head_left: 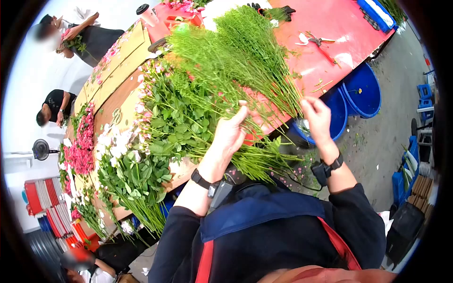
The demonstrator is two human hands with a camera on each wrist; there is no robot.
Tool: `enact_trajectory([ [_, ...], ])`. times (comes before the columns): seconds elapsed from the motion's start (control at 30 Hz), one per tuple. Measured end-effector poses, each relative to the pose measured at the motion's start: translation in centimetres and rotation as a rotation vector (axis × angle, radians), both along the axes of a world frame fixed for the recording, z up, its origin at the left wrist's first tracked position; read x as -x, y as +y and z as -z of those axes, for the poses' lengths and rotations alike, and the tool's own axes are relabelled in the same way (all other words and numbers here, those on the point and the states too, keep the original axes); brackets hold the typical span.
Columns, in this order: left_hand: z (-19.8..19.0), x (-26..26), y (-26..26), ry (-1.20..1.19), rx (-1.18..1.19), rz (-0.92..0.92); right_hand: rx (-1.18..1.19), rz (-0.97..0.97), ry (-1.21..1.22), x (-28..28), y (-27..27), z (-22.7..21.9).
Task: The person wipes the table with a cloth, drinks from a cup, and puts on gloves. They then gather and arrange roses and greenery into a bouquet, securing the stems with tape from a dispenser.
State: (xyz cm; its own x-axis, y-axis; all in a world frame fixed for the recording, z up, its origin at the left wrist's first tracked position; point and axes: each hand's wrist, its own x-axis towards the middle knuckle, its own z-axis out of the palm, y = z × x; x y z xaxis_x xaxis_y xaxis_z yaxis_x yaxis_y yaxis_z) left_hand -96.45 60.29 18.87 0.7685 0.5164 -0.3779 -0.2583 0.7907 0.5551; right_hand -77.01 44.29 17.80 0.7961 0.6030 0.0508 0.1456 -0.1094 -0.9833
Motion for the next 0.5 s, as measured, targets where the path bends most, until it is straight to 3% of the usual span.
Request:
enact_trajectory([
  [0.1,1.0,-0.9,-0.9,0.014,-0.011,-0.023,0.016,-0.291,-0.238,3.2,-0.6,0.8],
  [0.17,2.4,-1.3,-0.6,-0.017,-0.082,-0.034,0.054,-0.426,-0.127,4.7,-0.9,2.2],
  [0.2,1.0,-1.6,-0.8,-0.083,0.046,-0.03,0.129,-0.497,-0.163,5.1,-1.0,1.5],
  [0.3,0.7,-1.8,-0.2,-0.025,-0.035,-0.003,0.15,-0.511,-0.041,5.3,-1.1,2.5],
  [0.4,-0.1,-2.1,0.2,0.013,-0.091,-0.015,0.384,-0.552,0.331,4.4,-1.1,-1.6],
  [0.5,-0.3,-1.5,0.7,0.004,-0.126,0.016,0.274,-0.608,0.514,3.6,-2.1,-0.6],
])
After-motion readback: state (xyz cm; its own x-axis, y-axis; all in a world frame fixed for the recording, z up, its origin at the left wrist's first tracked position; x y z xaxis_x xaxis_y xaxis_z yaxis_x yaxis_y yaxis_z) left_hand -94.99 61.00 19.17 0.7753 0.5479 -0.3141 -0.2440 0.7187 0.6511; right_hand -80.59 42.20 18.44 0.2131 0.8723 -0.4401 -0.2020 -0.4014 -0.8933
